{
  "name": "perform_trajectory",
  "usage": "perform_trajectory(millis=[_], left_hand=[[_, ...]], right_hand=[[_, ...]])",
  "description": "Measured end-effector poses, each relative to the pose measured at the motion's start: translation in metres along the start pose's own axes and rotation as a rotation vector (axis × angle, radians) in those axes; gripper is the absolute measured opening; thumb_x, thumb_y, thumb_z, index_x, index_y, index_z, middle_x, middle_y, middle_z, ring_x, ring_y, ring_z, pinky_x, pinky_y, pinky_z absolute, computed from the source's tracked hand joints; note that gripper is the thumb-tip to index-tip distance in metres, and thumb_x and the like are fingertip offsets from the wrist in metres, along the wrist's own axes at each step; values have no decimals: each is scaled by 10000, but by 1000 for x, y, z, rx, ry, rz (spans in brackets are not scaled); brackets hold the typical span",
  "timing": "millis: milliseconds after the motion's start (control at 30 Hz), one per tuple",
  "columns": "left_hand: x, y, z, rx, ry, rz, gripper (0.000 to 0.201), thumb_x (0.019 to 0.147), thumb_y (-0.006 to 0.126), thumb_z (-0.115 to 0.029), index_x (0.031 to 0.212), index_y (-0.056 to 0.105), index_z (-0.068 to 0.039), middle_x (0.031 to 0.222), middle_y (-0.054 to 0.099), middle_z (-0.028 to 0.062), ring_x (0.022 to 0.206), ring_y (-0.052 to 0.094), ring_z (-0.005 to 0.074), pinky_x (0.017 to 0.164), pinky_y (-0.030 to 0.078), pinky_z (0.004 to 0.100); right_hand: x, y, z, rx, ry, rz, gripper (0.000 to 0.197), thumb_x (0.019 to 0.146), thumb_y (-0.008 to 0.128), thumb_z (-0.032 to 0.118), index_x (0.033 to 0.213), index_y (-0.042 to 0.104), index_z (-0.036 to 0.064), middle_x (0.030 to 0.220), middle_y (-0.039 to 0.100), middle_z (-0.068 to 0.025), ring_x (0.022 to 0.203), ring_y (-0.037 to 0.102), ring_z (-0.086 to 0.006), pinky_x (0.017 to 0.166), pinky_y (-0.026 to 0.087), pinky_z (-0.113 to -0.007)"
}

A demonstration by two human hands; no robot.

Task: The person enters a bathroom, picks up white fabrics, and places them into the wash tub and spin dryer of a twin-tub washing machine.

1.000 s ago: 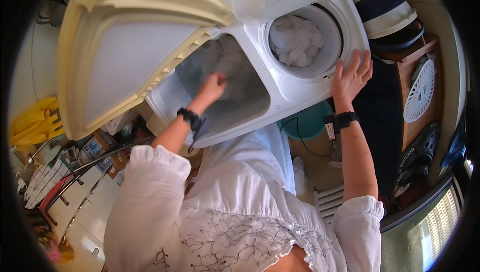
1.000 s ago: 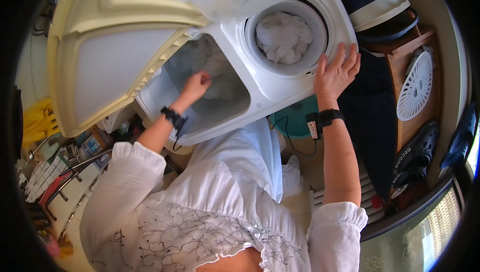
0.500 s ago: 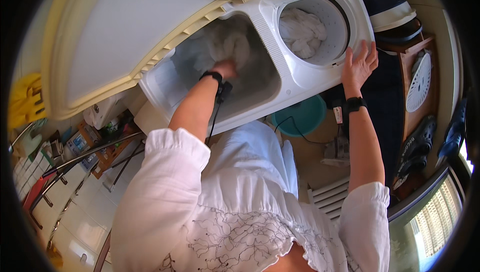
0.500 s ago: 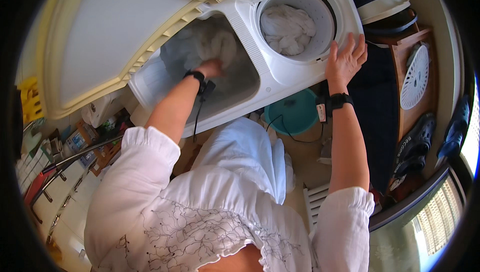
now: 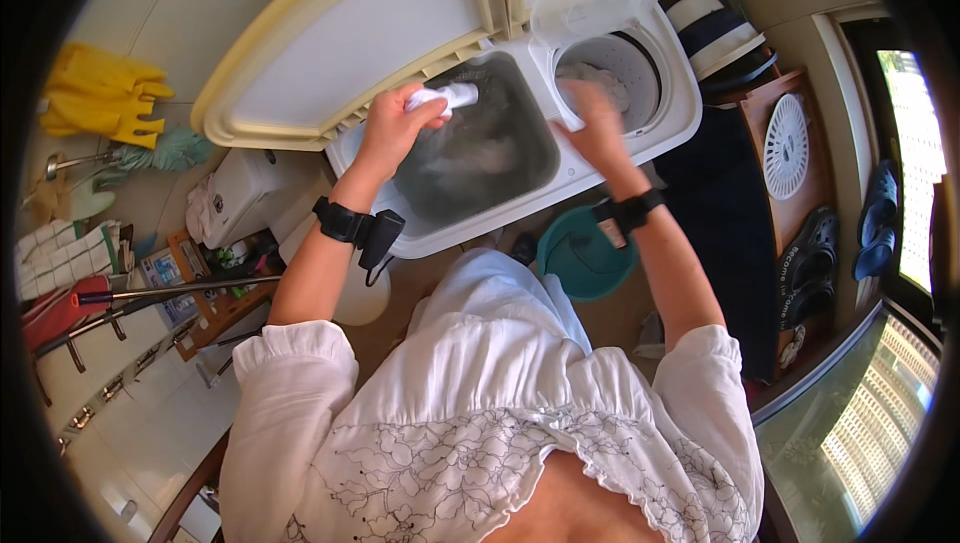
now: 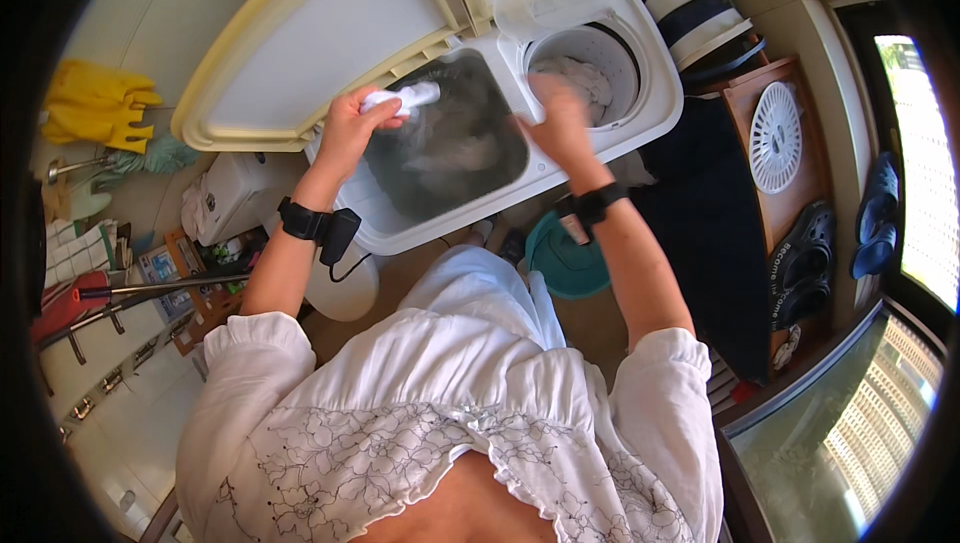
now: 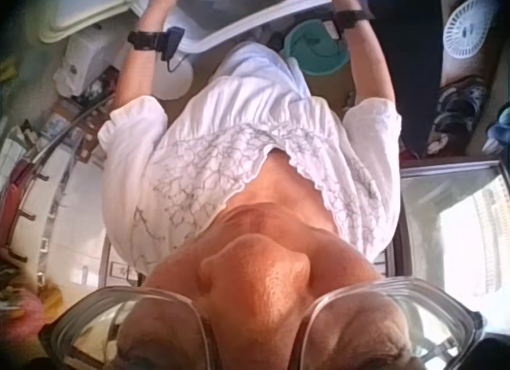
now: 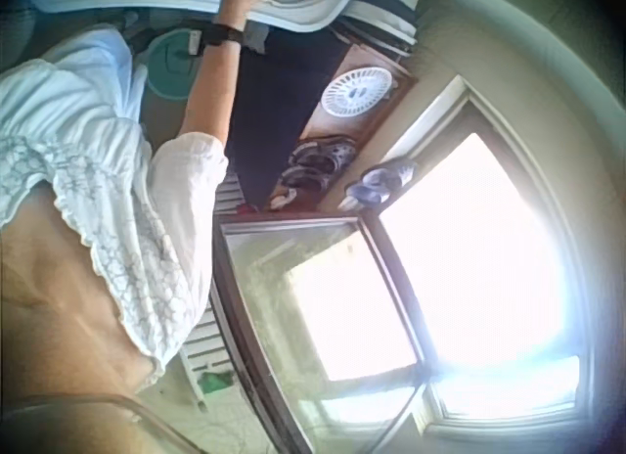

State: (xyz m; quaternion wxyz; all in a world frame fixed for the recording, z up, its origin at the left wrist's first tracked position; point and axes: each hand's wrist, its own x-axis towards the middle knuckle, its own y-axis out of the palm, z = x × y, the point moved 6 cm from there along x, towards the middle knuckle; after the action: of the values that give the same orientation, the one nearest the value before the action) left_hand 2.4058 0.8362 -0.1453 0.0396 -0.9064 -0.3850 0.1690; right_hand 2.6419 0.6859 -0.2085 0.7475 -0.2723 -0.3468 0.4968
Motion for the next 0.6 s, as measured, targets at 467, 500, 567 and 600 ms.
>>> perform_trajectory(millis=[467, 500, 567, 600], left_hand=[[7, -18, 38, -14, 69, 51, 459, 816, 722, -98, 1210, 495, -38, 1101, 610, 64, 1073, 567, 169, 946, 449, 324], [8, -16, 69, 108, 91, 72, 500, 791, 740, -109, 1218, 491, -36, 1128, 606, 79, 1111, 561, 193, 979, 433, 342], [14, -5, 113, 271, 149, 122, 611, 719, 777, -198, 1239, 484, -66, 1142, 623, 127, 1132, 579, 282, 975, 436, 385], [16, 3, 127, 260, 158, 115, 611, 719, 777, -198, 1239, 484, -66, 1142, 623, 127, 1132, 579, 282, 975, 436, 385]], right_hand=[[55, 5, 117, 530, 461, 74, 294, 912, 593, 261, 943, 661, -23, 716, 654, -154, 630, 633, -235, 602, 486, -353], [58, -4, 128, 522, 448, 80, 294, 912, 593, 261, 943, 661, -23, 716, 654, -154, 630, 633, -235, 602, 486, -353], [67, -28, 153, 713, 467, 34, 286, 913, 605, 237, 961, 669, -37, 740, 673, -107, 626, 628, -153, 572, 497, -293], [71, -43, 165, 802, 481, 9, 267, 920, 602, 207, 963, 673, -47, 782, 677, -76, 675, 632, -121, 585, 512, -253]])
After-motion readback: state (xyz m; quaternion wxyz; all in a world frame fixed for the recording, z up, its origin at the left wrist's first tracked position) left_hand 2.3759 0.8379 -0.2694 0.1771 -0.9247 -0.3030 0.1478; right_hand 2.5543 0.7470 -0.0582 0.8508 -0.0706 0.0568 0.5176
